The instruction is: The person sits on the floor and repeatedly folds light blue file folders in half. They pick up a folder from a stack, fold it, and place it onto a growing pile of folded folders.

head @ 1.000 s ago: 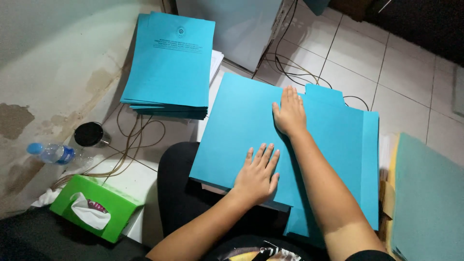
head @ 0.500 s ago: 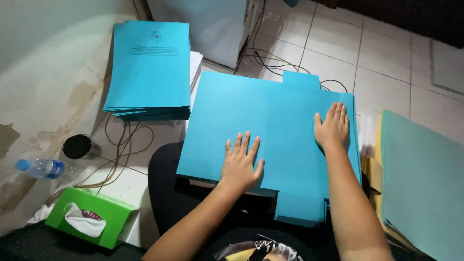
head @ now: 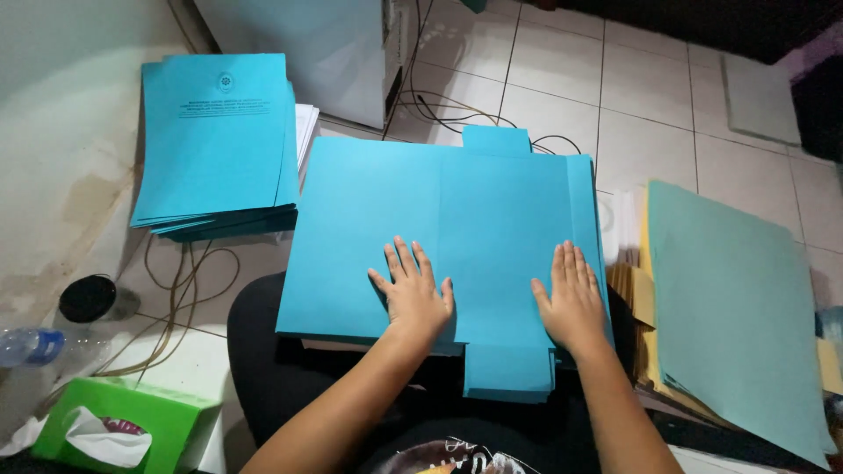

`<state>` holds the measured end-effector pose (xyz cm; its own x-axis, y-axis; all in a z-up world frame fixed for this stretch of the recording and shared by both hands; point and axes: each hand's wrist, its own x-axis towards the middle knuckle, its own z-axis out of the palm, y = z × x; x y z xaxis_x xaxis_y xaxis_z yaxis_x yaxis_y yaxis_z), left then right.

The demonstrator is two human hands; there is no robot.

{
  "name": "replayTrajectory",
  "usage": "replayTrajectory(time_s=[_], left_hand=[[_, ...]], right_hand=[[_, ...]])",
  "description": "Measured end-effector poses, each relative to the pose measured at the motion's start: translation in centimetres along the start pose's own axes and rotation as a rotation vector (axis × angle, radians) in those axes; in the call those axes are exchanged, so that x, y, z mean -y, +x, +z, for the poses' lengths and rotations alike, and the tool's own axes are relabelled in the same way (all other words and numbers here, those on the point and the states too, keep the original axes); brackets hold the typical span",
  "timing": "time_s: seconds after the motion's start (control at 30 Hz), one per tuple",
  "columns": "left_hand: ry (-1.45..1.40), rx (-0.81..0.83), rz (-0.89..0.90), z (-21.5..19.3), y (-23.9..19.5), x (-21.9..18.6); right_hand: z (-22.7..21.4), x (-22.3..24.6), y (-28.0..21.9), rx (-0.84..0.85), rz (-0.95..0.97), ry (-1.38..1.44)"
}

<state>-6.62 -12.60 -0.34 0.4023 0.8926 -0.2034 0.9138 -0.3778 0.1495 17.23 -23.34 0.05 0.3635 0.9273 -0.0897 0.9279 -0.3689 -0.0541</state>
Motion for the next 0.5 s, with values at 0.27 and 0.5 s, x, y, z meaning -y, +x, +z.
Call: replayTrajectory(time_s=[0.27, 0.5], left_hand=[[-0.026, 0.026, 0.003, -1.1, -0.5, -0.2], [-0.047, 0.053, 0.002, -1.7, -0.4, -0.3]], right_hand=[[-0.3, -2.0, 14.7, -0.014, 0.033, 0.022], [-0.9, 7.3, 20.6, -0.055, 0.087, 0.145]])
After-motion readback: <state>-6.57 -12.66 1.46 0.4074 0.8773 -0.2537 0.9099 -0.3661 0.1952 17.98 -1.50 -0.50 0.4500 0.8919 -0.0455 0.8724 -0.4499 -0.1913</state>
